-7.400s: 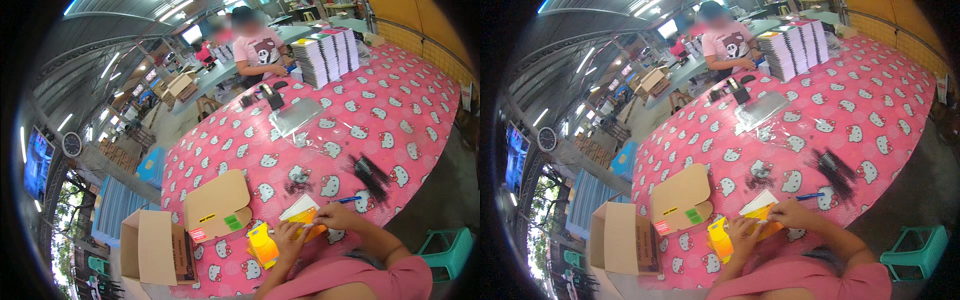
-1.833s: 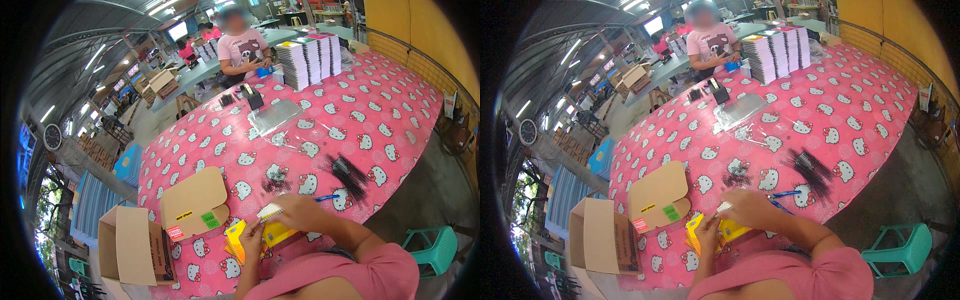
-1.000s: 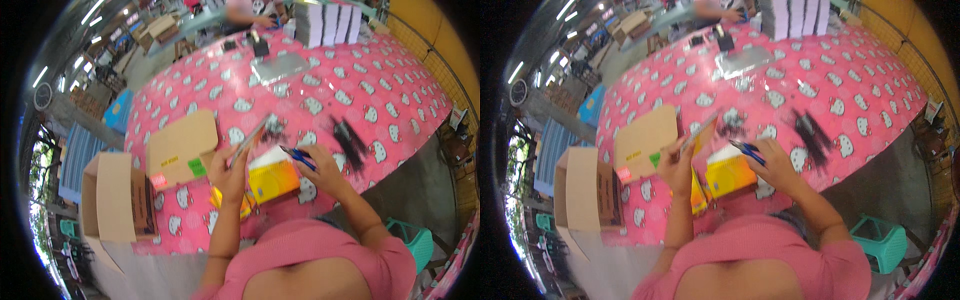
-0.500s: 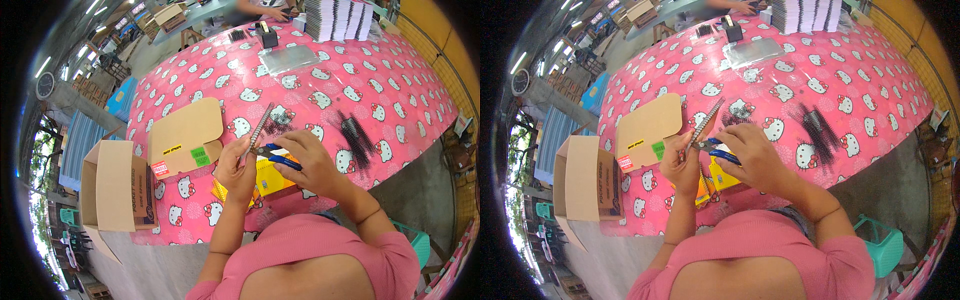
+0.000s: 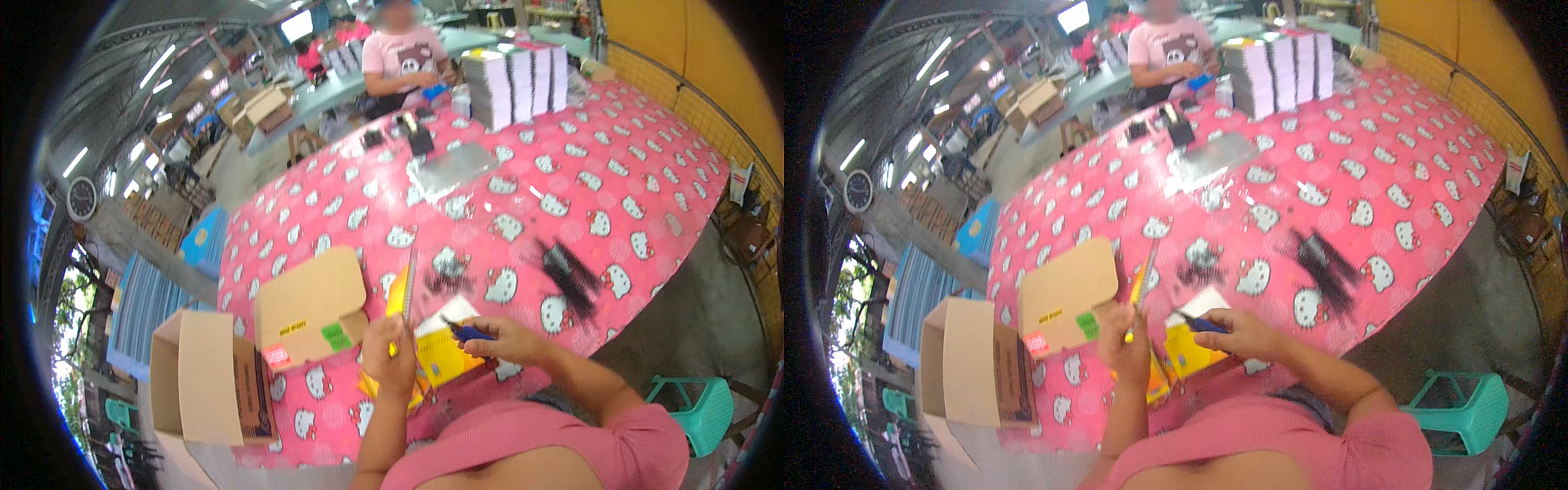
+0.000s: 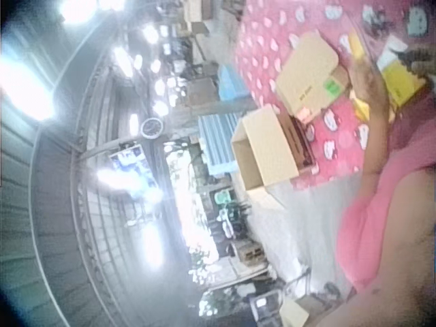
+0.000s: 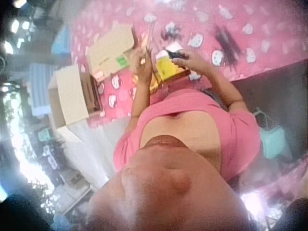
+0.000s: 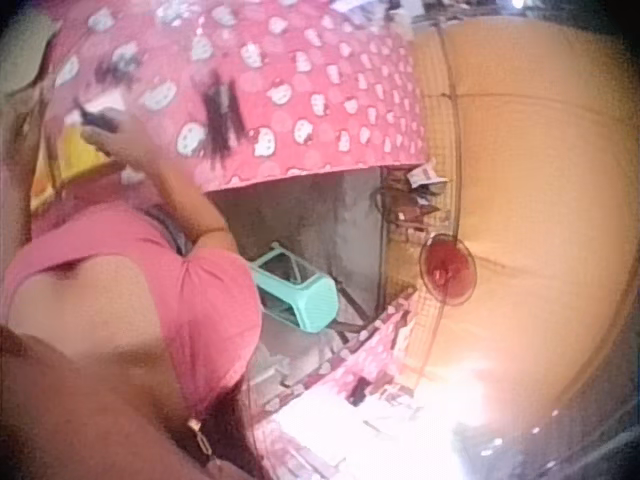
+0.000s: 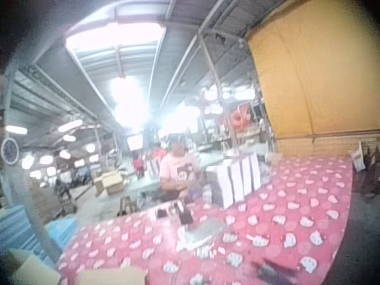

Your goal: The person places small yellow books onto a table, cuts the ends of plastic binders with shears, and packs them into a cardboard box.

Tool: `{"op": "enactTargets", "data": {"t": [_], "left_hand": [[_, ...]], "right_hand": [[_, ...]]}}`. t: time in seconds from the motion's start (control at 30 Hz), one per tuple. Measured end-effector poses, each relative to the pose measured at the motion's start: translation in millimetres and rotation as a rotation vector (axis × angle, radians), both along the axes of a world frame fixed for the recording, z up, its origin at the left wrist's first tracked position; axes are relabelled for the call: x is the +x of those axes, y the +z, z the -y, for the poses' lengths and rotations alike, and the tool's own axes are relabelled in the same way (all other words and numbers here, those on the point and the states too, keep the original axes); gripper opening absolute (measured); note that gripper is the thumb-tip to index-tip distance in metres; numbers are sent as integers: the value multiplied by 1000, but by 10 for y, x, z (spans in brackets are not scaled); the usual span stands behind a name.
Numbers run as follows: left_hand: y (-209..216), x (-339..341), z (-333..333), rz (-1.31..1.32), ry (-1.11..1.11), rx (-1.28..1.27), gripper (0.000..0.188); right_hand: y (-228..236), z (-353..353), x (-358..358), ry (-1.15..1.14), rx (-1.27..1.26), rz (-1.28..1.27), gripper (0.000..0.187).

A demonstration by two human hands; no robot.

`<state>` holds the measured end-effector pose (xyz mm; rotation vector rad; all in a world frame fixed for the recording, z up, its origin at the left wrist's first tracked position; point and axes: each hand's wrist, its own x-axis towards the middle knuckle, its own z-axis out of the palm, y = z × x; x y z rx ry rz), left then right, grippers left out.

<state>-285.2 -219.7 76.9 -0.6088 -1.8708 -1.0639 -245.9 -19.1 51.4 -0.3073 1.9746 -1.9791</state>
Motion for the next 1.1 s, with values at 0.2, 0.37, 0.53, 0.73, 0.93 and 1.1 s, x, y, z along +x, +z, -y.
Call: {"op": "enactTargets", "data": {"t": [0.2,0.37,0.53,0.73,0.93,1.1], "left_hand": [[-372,369,-421,68,-387,-184,18],[-73,365,-336,684,-495,-186,43],[13,-208,-230,701,-494,-203,49],[230,-180,114,973,-686,20,44],[309,-87,291,1047,-841,235,54],[392,-46,342,1087,-891,262,54]], "right_hand": [[-303,130,-161,-396,-342,112,43],[-216,4,-91,-416,-353,110,30],[-141,133,-28,-265,-51,-24,37],[225,-37,-91,-153,161,-377,48],[544,-80,-381,-69,705,-942,52],[720,-10,-524,-64,858,-1259,50]]}}
